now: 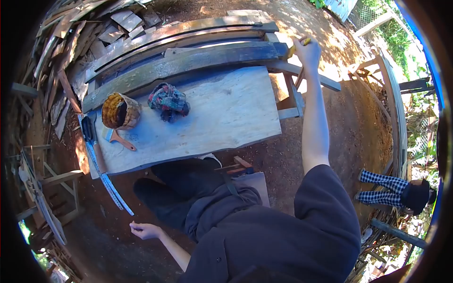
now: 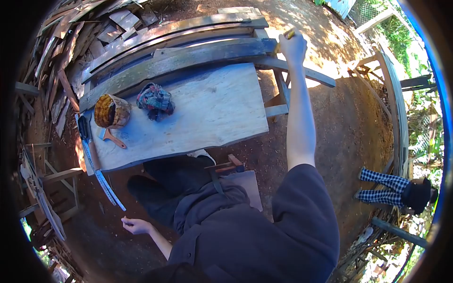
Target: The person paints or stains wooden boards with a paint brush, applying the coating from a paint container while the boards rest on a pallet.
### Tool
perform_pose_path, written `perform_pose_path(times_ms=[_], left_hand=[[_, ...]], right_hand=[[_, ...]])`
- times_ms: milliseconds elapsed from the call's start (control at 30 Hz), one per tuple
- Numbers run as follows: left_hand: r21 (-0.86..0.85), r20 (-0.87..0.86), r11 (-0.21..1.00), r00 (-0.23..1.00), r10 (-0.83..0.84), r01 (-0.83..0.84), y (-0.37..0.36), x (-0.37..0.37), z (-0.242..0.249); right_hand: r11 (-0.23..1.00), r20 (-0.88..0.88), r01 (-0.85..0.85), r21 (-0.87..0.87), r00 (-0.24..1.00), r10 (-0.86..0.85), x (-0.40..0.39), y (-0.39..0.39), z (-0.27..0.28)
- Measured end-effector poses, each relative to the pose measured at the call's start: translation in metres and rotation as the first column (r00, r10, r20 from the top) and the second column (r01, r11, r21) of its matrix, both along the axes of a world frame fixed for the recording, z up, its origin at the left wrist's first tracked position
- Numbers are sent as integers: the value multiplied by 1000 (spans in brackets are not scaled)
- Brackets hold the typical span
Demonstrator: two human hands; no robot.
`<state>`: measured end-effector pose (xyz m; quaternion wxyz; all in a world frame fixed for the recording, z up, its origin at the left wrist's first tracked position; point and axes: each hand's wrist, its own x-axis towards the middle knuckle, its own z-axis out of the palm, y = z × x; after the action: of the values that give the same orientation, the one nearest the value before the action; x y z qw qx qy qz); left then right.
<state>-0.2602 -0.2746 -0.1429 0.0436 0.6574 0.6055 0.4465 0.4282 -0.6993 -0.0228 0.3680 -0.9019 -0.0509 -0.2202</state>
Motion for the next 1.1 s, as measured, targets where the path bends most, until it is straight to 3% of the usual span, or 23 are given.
perform_pose_path(times_ms=[33, 67, 133, 200, 300, 333, 433, 500, 567, 633, 700, 767, 833, 867, 1000, 1033, 1100], left_hand=[[3, -9, 1000, 1000, -3, 3, -2, 7, 6], [41, -2, 998, 999, -50, 50, -6, 18, 14], [148, -9, 975, 986, -168, 168, -5, 32, 17], [134, 30, 965, 973, -231, 225, -11, 51, 25], [110, 79, 939, 939, -334, 325, -27, 78, 43], [-4, 165, 904, 892, -422, 428, -32, 82, 46], [-203, 309, 704, 727, -613, 680, -56, 110, 68], [-346, 305, 417, 522, -797, 840, -75, 129, 88], [-580, 488, 5, 353, -798, 814, -98, 149, 121], [-649, 437, -268, 60, -898, 712, -108, 155, 127], [-655, 471, -462, -156, -868, 598, -115, 160, 128], [-651, 512, -510, -171, -842, 562, -118, 155, 116], [-691, 503, -575, -281, -817, 438, -119, 154, 112], [-721, 518, -585, -273, -811, 371, -118, 153, 111], [-715, 492, -552, -251, -833, 430, -107, 145, 111], [-706, 496, -548, -239, -835, 448, -103, 144, 112], [-693, 509, -548, -220, -832, 468, -101, 141, 112]], right_hand=[[996, 59, -20, 83, 998, 15, 2, 6, -6], [782, -128, -58, 620, 976, 174, -12, 28, 3], [524, -275, 51, 850, 892, 359, -18, 57, -5], [302, -163, -28, 953, 792, 588, -24, 85, -34], [207, -225, 106, 972, 655, 722, -70, 126, -34], [205, -225, 107, 973, 644, 731, -82, 133, -37], [255, -286, 134, 958, 533, 796, -114, 142, -46], [304, -329, 139, 942, 552, 767, -133, 135, -38], [365, -394, 177, 914, 605, 692, -148, 125, -36], [486, -434, 101, 868, 632, 643, -158, 107, -35], [519, -442, 66, 852, 622, 646, -164, 90, -37], [552, -454, 31, 833, 609, 651, -172, 80, -45], [610, -476, -19, 792, 606, 637, -177, 76, -52], [608, -474, -33, 794, 593, 651, -181, 74, -51], [884, -547, -202, 423, 720, 426, -200, 88, -52], [924, -574, -231, 306, 729, 373, -201, 95, -47], [919, -543, -297, 258, 743, 392, -195, 102, -58]])
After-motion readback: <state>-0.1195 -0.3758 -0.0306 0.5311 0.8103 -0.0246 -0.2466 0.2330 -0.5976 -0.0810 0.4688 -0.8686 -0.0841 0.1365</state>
